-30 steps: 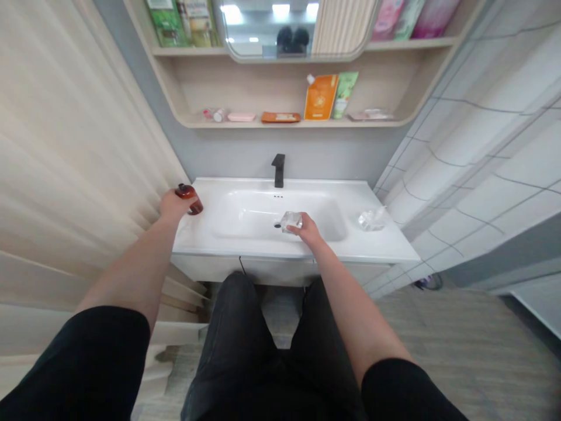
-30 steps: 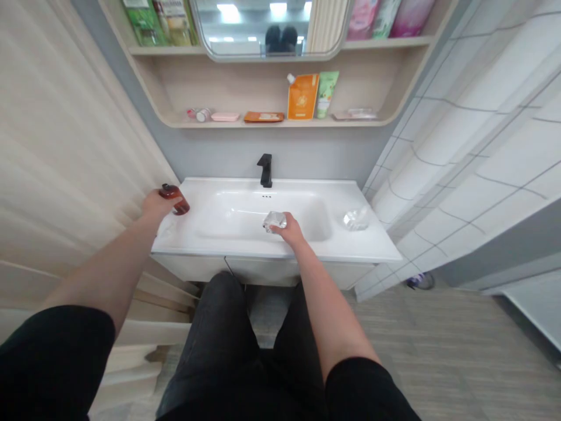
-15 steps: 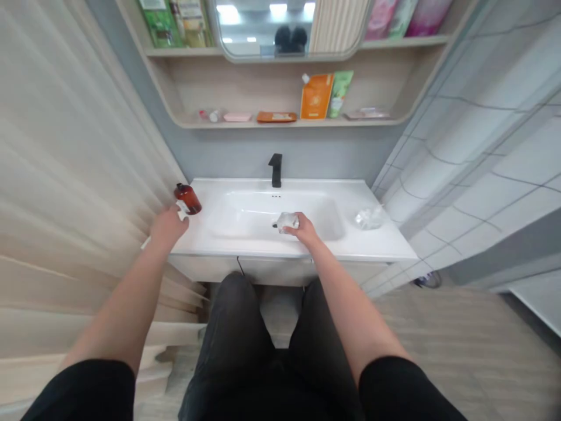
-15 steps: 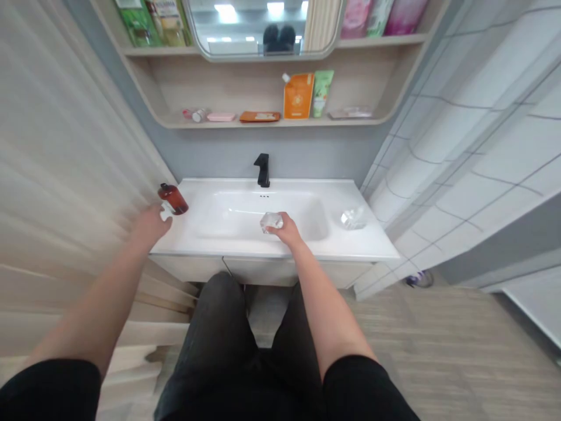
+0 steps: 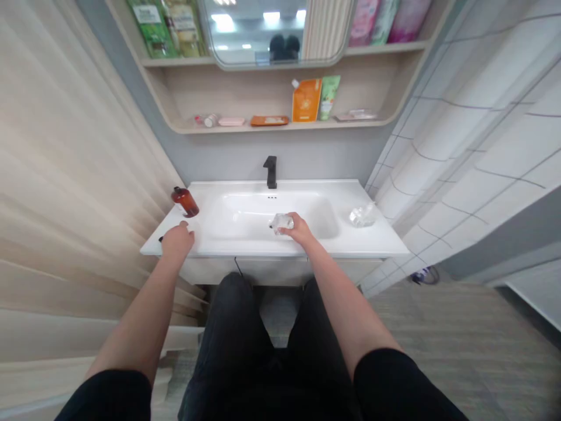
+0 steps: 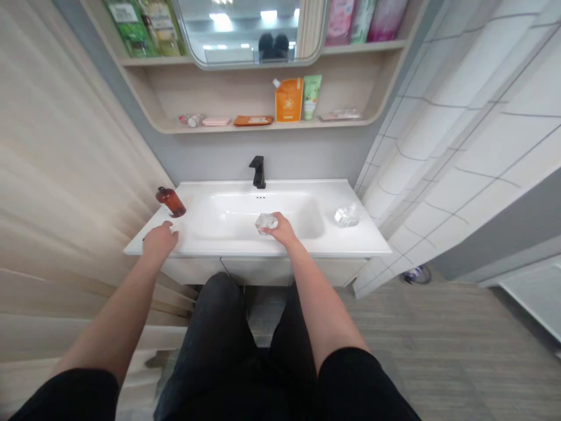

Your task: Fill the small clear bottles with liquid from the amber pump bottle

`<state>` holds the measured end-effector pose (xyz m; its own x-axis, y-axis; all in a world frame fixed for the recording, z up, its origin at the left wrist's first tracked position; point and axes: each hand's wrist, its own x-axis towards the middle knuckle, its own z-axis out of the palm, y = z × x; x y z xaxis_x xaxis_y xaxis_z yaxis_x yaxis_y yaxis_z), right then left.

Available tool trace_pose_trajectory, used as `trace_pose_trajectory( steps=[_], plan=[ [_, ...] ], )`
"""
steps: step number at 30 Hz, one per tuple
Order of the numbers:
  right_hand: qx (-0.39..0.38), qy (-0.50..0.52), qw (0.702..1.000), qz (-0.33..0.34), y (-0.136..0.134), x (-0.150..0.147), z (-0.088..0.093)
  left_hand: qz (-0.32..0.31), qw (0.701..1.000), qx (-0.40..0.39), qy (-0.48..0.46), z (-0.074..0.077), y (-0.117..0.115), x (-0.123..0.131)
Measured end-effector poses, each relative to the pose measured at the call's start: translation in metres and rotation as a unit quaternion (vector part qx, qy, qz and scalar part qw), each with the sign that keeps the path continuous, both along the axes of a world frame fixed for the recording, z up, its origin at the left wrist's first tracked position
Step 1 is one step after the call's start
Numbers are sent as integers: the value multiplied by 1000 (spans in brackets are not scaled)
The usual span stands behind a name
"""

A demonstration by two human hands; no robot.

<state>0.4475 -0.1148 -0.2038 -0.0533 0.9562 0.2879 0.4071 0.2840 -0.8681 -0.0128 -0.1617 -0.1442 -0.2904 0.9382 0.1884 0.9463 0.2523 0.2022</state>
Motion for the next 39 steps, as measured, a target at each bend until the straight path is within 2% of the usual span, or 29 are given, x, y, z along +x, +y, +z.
trace_pose_trajectory(
  steps=[3,5,7,10,14,21,27,30,34,39],
  plan=[
    [-6,7,1000,10,2,1,-2,-70,982,73,-160,-3,-2,38],
    [-9,9,1000,19,2,1,-3,-146,941,95,-292,0,-1,74],
    [-12,8,1000,24,1,1,-2,-209,896,90,-382,6,4,113],
    [-21,0,1000,22,-1,0,1,-285,873,92,-384,21,17,161],
    [-24,-10,999,25,-3,0,5,-328,884,110,-314,41,36,197],
    [-23,-19,999,34,-2,-1,4,-315,911,79,-254,62,53,218],
    [-21,-26,999,28,-3,-2,4,-332,911,58,-239,80,60,233],
    [-15,-24,999,31,-4,-2,5,-319,914,39,-248,86,61,235],
    [-11,-16,999,33,-3,-2,5,-293,913,35,-281,79,56,231],
    [-17,-15,999,23,-2,-2,4,-235,914,43,-328,52,47,222]
  ],
)
